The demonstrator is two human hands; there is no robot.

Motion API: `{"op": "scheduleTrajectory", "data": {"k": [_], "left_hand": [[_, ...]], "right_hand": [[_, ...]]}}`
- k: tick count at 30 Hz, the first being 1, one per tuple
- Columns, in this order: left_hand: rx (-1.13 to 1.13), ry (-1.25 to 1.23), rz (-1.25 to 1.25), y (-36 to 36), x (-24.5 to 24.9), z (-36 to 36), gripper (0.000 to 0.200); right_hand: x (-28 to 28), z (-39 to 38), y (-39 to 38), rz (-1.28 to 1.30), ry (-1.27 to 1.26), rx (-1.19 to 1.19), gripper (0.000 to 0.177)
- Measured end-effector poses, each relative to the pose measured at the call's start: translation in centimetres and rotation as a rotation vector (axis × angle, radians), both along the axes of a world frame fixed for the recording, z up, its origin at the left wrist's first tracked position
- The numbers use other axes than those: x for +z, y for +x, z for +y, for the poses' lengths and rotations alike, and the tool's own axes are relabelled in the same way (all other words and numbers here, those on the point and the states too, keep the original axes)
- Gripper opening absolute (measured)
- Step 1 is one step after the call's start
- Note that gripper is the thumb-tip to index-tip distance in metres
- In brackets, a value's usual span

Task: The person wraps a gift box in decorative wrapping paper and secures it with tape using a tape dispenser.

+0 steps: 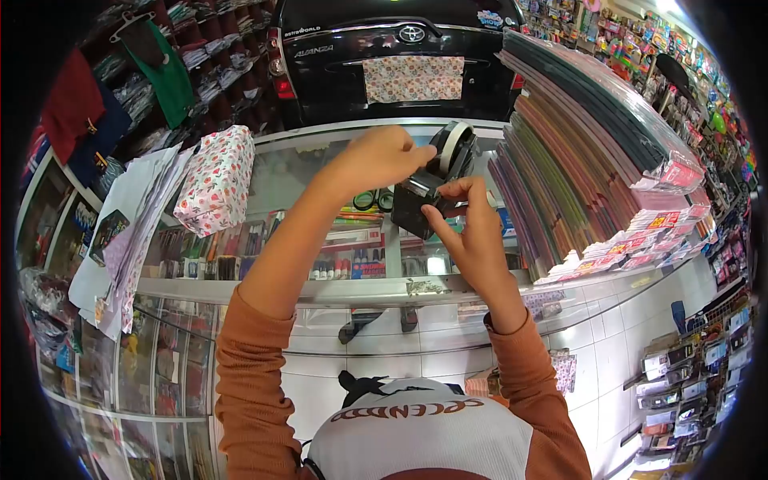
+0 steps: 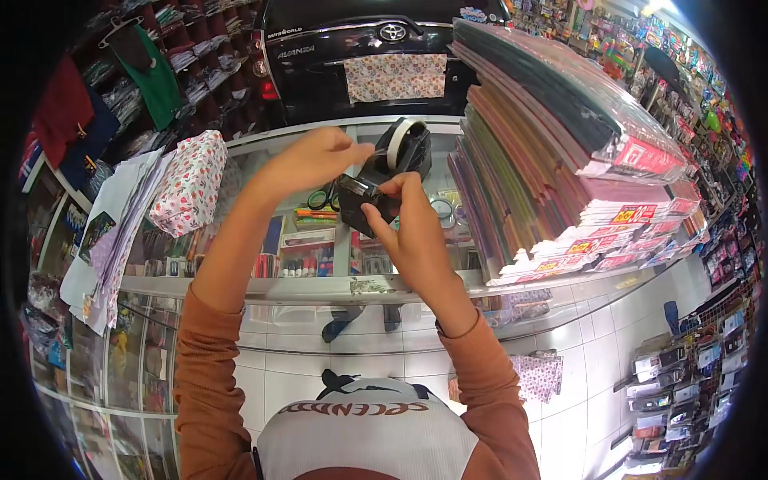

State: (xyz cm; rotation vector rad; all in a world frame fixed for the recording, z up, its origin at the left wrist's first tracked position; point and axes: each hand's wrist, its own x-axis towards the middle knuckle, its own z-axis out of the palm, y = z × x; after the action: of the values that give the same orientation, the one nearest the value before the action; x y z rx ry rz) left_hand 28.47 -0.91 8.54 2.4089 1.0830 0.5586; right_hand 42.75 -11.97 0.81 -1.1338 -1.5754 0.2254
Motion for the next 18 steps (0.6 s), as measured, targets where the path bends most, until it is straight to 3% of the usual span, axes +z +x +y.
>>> {"op": "scheduleTrajectory", "data": {"k": [2,5,18], "left_hand": [[-0.005,0.117,0.038,0.0,0.9,-0.3,0.052],[-0.041,0.080,0.182,-0.9,1.4,-0.7,0.049],[-0.024,-0.276,-0.018,-6.3,-1.0,-4.5,0.046]], "right_hand": [[-0.3,0.2,0.0,0.028,0.006,0.010,0.033],[-0.6,0.3,0.0,0.024,0.027,0.002,0.033],[-0.5,0.1,-0.3,-0.061,0.103,-0.029,0.039]]}}
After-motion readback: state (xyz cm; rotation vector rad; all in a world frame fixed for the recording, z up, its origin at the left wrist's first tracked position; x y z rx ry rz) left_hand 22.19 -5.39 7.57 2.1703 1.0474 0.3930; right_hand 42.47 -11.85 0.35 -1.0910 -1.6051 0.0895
